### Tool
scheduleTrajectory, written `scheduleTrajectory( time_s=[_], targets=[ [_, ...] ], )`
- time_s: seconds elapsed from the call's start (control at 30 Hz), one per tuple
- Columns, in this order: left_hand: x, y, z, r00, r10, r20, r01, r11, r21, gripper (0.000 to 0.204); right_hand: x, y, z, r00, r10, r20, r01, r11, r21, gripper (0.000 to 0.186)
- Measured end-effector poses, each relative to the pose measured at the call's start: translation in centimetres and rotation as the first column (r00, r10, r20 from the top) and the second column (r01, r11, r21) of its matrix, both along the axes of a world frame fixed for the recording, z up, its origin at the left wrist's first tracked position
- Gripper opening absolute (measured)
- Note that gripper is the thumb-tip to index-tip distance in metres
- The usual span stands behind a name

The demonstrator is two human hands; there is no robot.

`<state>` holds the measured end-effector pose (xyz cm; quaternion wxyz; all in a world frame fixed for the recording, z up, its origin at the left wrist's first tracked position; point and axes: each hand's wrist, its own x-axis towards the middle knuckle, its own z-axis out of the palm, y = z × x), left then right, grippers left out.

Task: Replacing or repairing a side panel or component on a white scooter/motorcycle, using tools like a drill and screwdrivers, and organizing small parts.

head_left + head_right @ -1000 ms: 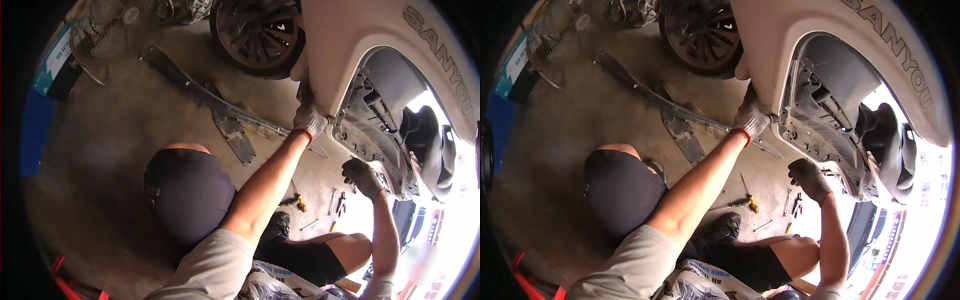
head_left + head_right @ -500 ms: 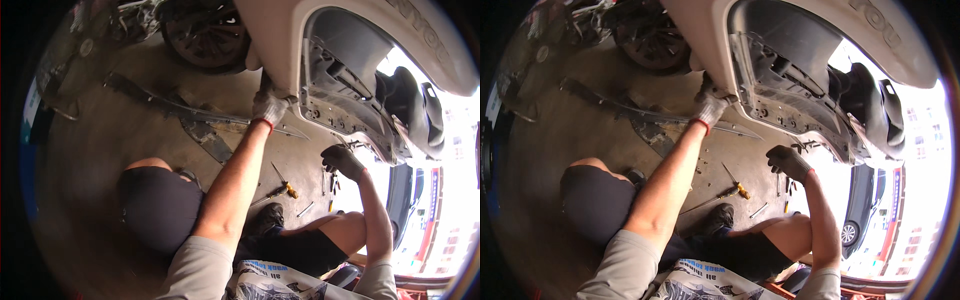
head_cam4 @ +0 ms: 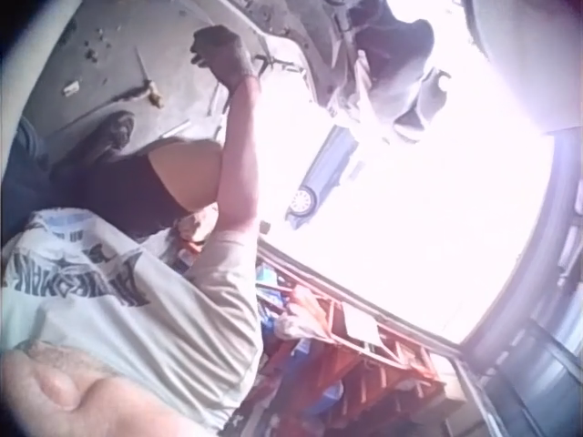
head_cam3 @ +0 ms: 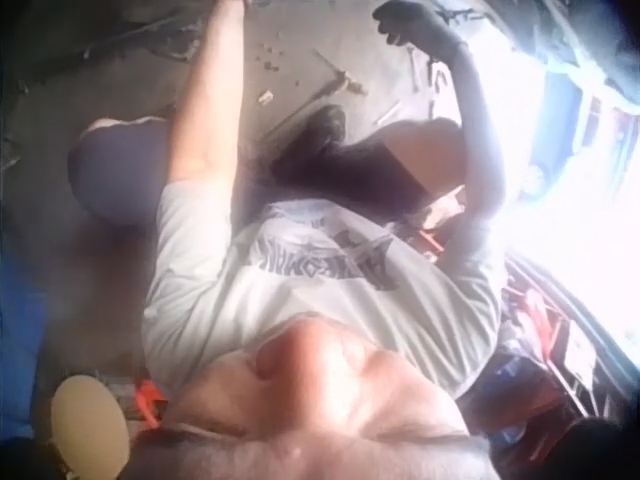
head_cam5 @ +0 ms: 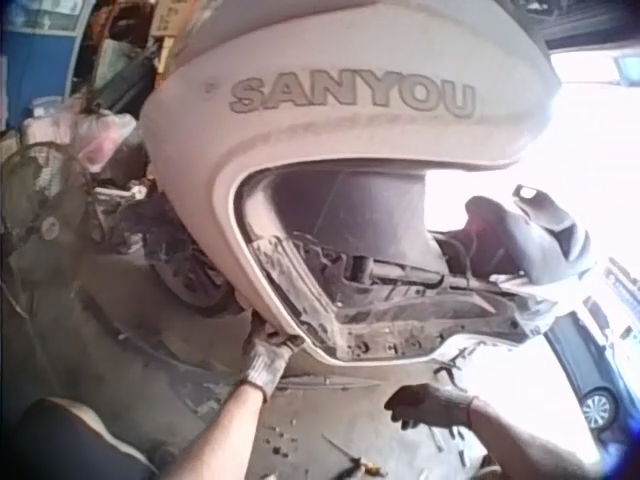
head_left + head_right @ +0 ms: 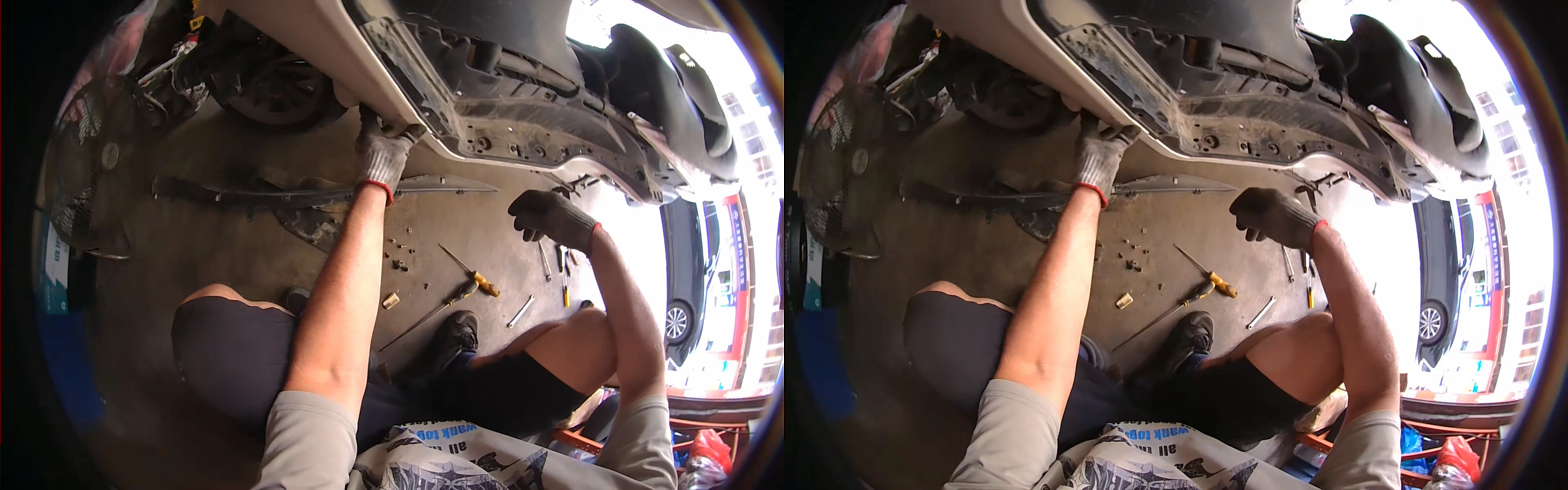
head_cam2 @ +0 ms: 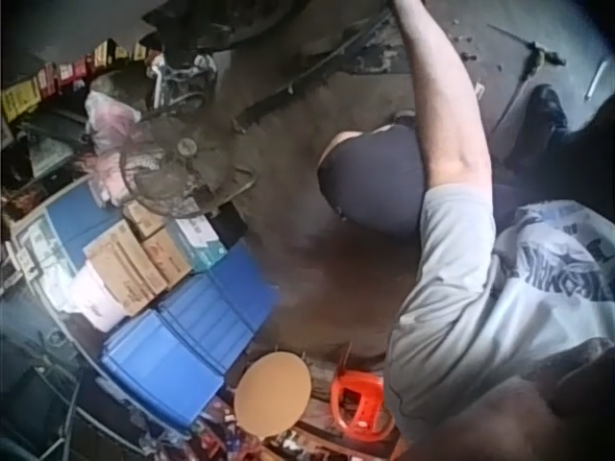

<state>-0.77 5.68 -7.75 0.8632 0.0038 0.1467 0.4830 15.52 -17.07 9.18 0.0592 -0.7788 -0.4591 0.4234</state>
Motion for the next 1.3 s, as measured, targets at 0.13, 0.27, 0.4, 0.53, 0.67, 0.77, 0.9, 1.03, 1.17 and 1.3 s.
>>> scheduleTrajectory(
  time_s=[0.13, 0.27, 0.4, 0.53, 0.67, 0.77, 0.9, 1.03, 1.17, 1.3],
  targets=[
    [0.7, -0.4, -0.6, 0.997, 0.039, -0.064, -0.026, 0.981, 0.191, 0.057, 0.9, -1.0, 0.2, 1.000, -0.026, -0.007, 0.026, 0.999, 0.021, 0.031],
    [0.4, 0.4, -2.3, 0.979, 0.111, -0.169, -0.033, 0.911, 0.411, 0.059, 0.5, -1.2, 0.7, 1.000, -0.021, -0.005, 0.022, 1.000, 0.015, 0.031],
    [1.0, 0.1, -1.5, 0.988, 0.086, -0.129, -0.040, 0.946, 0.321, 0.058, 1.3, -2.0, 0.5, 0.998, -0.059, 0.005, 0.058, 0.998, 0.025, 0.027],
    [0.4, 0.5, -1.1, 0.997, -0.005, 0.075, -0.003, 0.994, 0.112, 0.059, 1.5, -2.3, 0.4, 0.999, -0.041, 0.010, 0.040, 0.999, 0.034, 0.028],
    [0.4, 0.3, -1.6, 0.991, 0.073, -0.111, -0.040, 0.961, 0.275, 0.056, 1.1, -2.1, 0.5, 0.999, -0.053, -0.008, 0.054, 0.998, 0.019, 0.028],
    [0.6, -0.3, -1.4, 0.943, 0.193, -0.270, -0.041, 0.876, 0.480, 0.054, 1.3, -2.1, 0.4, 0.999, -0.049, -0.003, 0.049, 0.999, 0.011, 0.028],
    [0.2, 0.1, -0.8, 0.987, 0.069, -0.148, -0.013, 0.938, 0.348, 0.058, 1.1, -2.0, 0.5, 0.999, -0.042, 0.005, 0.042, 0.999, 0.012, 0.029],
    [0.5, -0.4, -0.5, 0.959, 0.139, -0.247, -0.013, 0.891, 0.454, 0.051, 1.3, -2.1, 0.2, 0.999, -0.045, 0.003, 0.044, 0.999, 0.021, 0.028],
    [0.6, 0.1, 0.4, 0.999, 0.037, -0.021, -0.034, 0.989, 0.141, 0.051, 1.0, -2.1, 0.5, 0.999, -0.042, 0.008, 0.042, 0.999, 0.021, 0.027],
    [0.6, 0.5, 0.5, 0.999, 0.044, -0.008, -0.044, 0.999, 0.028, 0.058, 0.7, -2.0, 0.4, 1.000, -0.021, 0.012, 0.021, 0.999, 0.044, 0.027]
  ],
)
